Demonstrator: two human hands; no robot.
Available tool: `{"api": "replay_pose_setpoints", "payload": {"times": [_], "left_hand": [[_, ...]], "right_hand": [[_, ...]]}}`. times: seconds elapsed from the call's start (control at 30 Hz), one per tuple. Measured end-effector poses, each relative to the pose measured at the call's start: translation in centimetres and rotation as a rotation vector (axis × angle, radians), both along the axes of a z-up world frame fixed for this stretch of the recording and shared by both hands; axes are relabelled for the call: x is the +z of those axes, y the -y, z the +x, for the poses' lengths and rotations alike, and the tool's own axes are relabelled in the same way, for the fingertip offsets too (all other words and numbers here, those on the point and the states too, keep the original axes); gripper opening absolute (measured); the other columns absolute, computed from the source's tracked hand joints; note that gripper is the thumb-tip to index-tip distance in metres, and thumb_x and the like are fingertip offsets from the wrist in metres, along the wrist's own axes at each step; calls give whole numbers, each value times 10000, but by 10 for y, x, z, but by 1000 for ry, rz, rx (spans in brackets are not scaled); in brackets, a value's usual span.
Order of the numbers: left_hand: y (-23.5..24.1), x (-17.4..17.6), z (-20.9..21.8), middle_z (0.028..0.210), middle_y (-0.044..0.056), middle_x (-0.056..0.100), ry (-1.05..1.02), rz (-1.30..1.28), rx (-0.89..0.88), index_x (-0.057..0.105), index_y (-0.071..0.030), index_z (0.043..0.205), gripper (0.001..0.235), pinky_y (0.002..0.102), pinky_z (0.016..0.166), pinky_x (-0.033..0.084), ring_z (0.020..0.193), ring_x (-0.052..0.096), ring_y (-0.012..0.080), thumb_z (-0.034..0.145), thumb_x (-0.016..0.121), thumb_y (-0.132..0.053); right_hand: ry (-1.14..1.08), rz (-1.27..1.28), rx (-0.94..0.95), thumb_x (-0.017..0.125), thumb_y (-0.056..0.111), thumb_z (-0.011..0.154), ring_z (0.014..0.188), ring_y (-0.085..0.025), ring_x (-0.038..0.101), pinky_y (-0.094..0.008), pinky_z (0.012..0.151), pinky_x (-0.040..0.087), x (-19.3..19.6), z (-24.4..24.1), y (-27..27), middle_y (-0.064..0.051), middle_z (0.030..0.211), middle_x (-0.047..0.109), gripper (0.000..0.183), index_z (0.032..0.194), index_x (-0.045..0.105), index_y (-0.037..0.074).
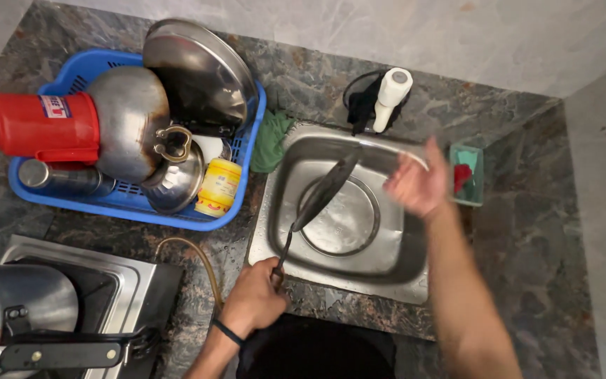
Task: Cooking potatoes in a pressure cooker and washing a pan.
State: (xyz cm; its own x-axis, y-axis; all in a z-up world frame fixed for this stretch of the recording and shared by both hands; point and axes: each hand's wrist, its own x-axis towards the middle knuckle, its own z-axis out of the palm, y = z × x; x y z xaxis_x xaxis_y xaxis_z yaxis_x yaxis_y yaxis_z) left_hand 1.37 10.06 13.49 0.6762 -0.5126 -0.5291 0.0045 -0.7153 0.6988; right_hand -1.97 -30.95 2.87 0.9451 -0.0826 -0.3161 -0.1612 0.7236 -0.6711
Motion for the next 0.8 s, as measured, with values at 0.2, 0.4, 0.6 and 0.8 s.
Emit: {"api": "replay_pose_setpoints", "payload": {"times": [0.2, 0.4, 0.6, 0.8], "left_hand": [[2, 0, 5, 699, 121, 730, 12, -26, -5, 691, -29, 905, 246, 383, 677, 565, 675, 728, 274, 661, 712, -22], [4, -14, 0, 695, 163, 696, -15, 51, -47, 686, -30, 924, 269, 411, 653, 537, 672, 702, 309, 658, 731, -24], [1, -43, -7, 700, 215, 683, 89, 20, -108, 655, 37, 850, 169, 458, 692, 574, 702, 712, 384, 692, 700, -1], [13, -51, -20, 827, 236, 720, -262, 46, 5, 650, 0, 933, 182, 565, 691, 581, 765, 717, 468, 753, 635, 28]], "right_hand": [[-557, -1112, 442, 665, 270, 926, 1084, -258, 704, -431, 1010, 560, -14, -60, -73, -134, 1213, 742, 477, 1384, 602, 154], [-215, -586, 171, 724, 216, 880, 1132, -298, 693, -460, 1042, 525, 35, -80, -69, -167, 1240, 734, 506, 1352, 619, 67], [-445, -676, 9, 667, 172, 916, 1100, -234, 720, -413, 1009, 543, 20, -98, -82, -135, 1235, 745, 415, 1322, 641, 91], [-477, -579, -60, 672, 179, 917, 1040, -222, 735, -390, 969, 561, 8, -111, -93, -138, 1204, 757, 395, 1297, 652, 75]]}}
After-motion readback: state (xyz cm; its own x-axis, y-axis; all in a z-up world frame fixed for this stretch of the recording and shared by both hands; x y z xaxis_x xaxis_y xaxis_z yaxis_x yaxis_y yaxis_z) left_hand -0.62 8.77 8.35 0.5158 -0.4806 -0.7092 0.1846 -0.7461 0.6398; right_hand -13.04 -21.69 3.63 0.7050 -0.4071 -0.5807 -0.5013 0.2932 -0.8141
